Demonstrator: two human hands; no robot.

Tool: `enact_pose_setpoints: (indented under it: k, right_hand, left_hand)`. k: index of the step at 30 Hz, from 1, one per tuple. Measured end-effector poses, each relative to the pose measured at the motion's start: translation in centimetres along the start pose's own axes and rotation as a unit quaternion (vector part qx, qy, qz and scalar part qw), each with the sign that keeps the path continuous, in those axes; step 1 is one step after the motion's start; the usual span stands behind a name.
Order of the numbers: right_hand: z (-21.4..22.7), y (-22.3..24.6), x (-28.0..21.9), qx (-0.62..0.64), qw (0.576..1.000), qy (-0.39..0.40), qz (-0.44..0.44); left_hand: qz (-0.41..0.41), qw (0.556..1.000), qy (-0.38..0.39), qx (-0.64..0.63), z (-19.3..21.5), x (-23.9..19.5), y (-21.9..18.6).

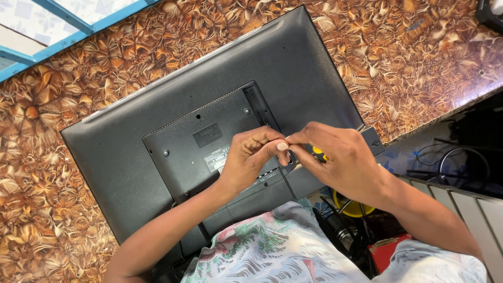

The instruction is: The person uses a screwdriver to remove screws from the back panel of a television set. They work methodically across the panel, removing multiple screws while another person stands nearby using a phone.

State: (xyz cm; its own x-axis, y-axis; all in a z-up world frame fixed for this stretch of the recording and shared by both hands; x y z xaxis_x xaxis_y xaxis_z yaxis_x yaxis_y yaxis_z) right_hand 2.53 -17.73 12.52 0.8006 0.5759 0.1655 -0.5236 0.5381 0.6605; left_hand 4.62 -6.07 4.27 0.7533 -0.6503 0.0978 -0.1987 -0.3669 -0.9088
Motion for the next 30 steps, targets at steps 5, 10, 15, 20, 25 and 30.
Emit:
enact_pose_setpoints:
  k: [5,10,15,20,25,30]
  right_hand:
    - [1.8,-7.3,1.2,-0.109,0.986,-0.008,-0.127]
    - [6.6,-24.4,2.0,-0.131,0.919,-0.040,-0.368]
    - [9.3,-41.0,0.7,-0.185,0.857,-0.038,-0.479]
    - [12.4,-54.7,0.0,-0.277,0.828,-0.106,-0.475]
    - [14.9,-60.2,0.1,-0.318,0.794,-0.121,-0.504]
    - [17.1,-63.0,-0.8,-0.363,0.760,-0.166,-0.513]
  left_hand:
    - [0.007,0.986,-0.035,0.161,1.7,-0.6,-1.6]
    - [-0.006,0.981,-0.082,0.174,5.2,-3.0,-2.8]
    - [0.012,0.975,-0.139,0.172,8.4,-6.2,-3.9]
    - [0.021,0.954,-0.189,0.233,10.8,-9.7,-5.2]
    - [0.037,0.932,-0.256,0.255,12.5,-13.4,-5.9]
    - [0.055,0.920,-0.296,0.253,14.0,-16.9,-5.4]
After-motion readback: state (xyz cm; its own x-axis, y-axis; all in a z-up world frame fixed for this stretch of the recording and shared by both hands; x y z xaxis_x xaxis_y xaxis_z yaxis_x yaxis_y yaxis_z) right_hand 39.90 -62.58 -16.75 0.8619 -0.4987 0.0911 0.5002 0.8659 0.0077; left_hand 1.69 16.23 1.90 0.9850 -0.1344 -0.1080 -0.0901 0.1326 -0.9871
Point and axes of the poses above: each hand's wrist, its own x-axis towards the middle knuckle, its own z-axis out of the back of the hand, y = z × x, the point moved 9 cm from there along x, towards the middle knuckle, and after that the axes turned 12 degrees about y, right-handed, at the moved point
